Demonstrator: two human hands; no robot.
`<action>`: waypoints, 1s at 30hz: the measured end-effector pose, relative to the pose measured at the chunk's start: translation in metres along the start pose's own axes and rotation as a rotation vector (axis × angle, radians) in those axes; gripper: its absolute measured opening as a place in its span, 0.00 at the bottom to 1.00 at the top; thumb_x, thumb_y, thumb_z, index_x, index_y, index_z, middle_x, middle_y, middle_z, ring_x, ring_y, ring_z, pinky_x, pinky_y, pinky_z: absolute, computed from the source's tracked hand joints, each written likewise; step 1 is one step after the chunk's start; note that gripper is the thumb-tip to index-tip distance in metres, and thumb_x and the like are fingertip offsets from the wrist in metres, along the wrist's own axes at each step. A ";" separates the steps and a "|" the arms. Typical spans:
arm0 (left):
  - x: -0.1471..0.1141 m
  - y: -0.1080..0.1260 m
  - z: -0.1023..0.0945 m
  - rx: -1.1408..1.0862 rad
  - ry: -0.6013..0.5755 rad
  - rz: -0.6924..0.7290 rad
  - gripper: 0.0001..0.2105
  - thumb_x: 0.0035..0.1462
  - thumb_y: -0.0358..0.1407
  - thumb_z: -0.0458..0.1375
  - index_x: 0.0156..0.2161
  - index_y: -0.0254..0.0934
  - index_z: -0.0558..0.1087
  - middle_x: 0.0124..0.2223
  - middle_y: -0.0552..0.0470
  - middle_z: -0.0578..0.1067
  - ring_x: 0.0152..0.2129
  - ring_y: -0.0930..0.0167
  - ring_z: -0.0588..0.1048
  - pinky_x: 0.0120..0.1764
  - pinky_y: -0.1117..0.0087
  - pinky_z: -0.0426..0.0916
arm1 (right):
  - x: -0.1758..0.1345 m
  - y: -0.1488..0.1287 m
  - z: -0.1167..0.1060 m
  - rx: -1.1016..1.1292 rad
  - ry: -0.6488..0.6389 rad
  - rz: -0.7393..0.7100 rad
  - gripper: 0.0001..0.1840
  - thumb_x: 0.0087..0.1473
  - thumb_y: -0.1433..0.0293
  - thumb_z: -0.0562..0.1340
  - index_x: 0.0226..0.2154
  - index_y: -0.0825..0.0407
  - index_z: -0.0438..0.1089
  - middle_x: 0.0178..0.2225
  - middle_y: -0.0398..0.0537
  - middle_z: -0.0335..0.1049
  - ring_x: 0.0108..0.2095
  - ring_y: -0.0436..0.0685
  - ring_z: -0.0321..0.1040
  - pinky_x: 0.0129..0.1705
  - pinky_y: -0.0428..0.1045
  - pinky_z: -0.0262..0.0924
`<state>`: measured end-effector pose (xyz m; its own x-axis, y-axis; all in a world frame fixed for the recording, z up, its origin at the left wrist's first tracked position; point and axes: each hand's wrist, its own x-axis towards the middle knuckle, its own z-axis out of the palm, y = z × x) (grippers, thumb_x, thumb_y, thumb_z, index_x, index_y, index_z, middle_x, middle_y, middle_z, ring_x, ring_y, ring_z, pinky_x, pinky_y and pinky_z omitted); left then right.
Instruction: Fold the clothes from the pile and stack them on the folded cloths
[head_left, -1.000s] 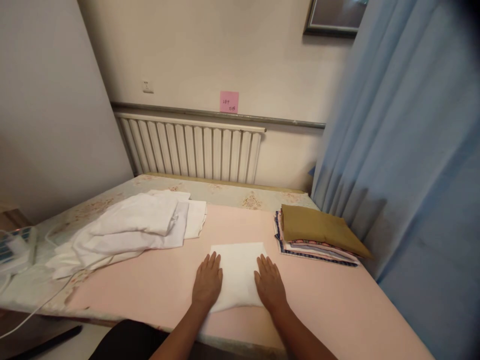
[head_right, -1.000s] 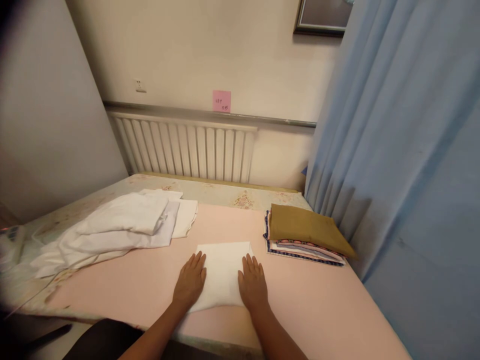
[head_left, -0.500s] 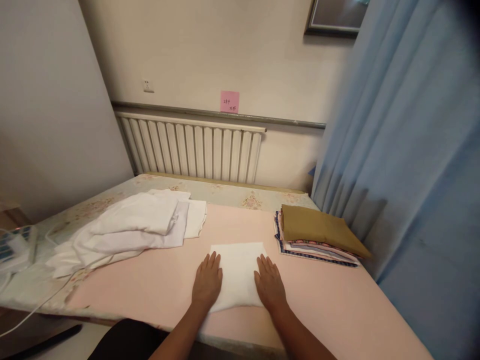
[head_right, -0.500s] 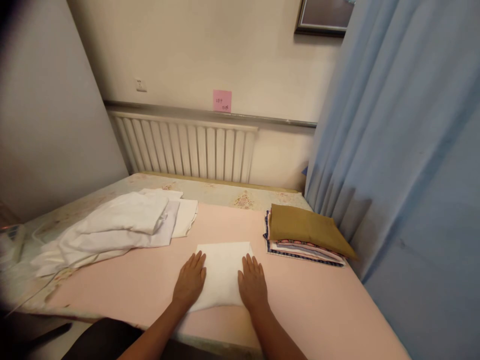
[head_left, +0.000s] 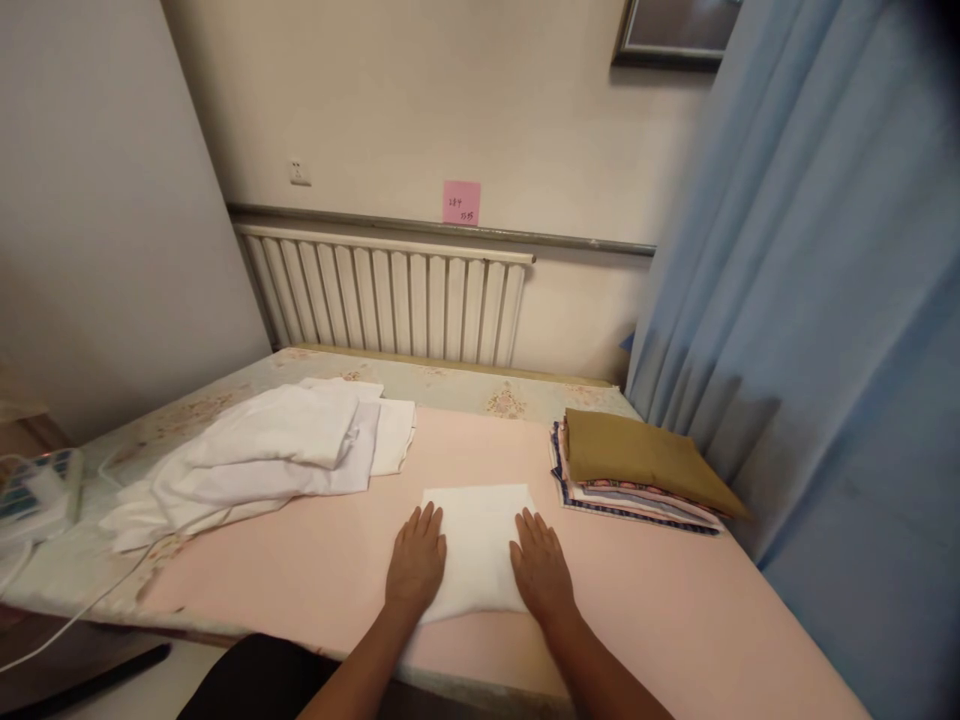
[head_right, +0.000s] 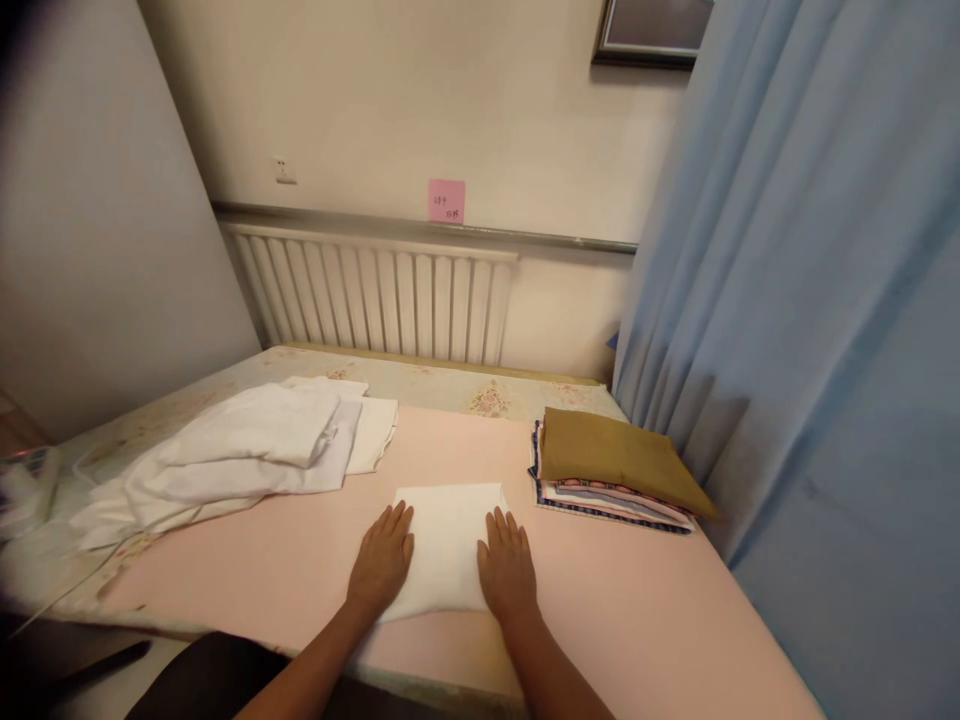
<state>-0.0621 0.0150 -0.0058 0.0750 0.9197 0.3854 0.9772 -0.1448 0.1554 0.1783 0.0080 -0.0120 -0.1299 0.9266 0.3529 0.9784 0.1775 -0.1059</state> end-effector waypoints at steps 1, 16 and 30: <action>0.000 0.000 0.000 0.001 -0.004 0.000 0.23 0.64 0.36 0.44 0.61 0.36 0.65 0.65 0.46 0.64 0.62 0.60 0.60 0.60 0.55 0.59 | 0.000 0.000 0.000 0.003 0.006 -0.002 0.27 0.64 0.65 0.48 0.62 0.54 0.59 0.65 0.50 0.52 0.65 0.63 0.48 0.65 0.60 0.44; -0.001 -0.001 0.004 0.006 0.014 0.003 0.22 0.64 0.36 0.44 0.61 0.37 0.65 0.65 0.48 0.64 0.62 0.61 0.60 0.60 0.56 0.58 | 0.000 0.000 0.001 -0.007 0.004 0.003 0.27 0.63 0.65 0.48 0.61 0.55 0.61 0.65 0.50 0.54 0.65 0.64 0.49 0.64 0.59 0.44; 0.000 0.000 0.001 0.016 0.011 0.011 0.22 0.64 0.35 0.44 0.61 0.35 0.66 0.64 0.46 0.65 0.62 0.60 0.61 0.59 0.56 0.59 | -0.001 0.002 0.003 0.005 0.012 -0.008 0.27 0.64 0.65 0.48 0.62 0.55 0.60 0.65 0.51 0.53 0.65 0.64 0.49 0.65 0.60 0.44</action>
<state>-0.0621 0.0156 -0.0063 0.0838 0.9138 0.3974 0.9793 -0.1493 0.1369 0.1795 0.0086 -0.0156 -0.1356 0.9210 0.3652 0.9766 0.1864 -0.1075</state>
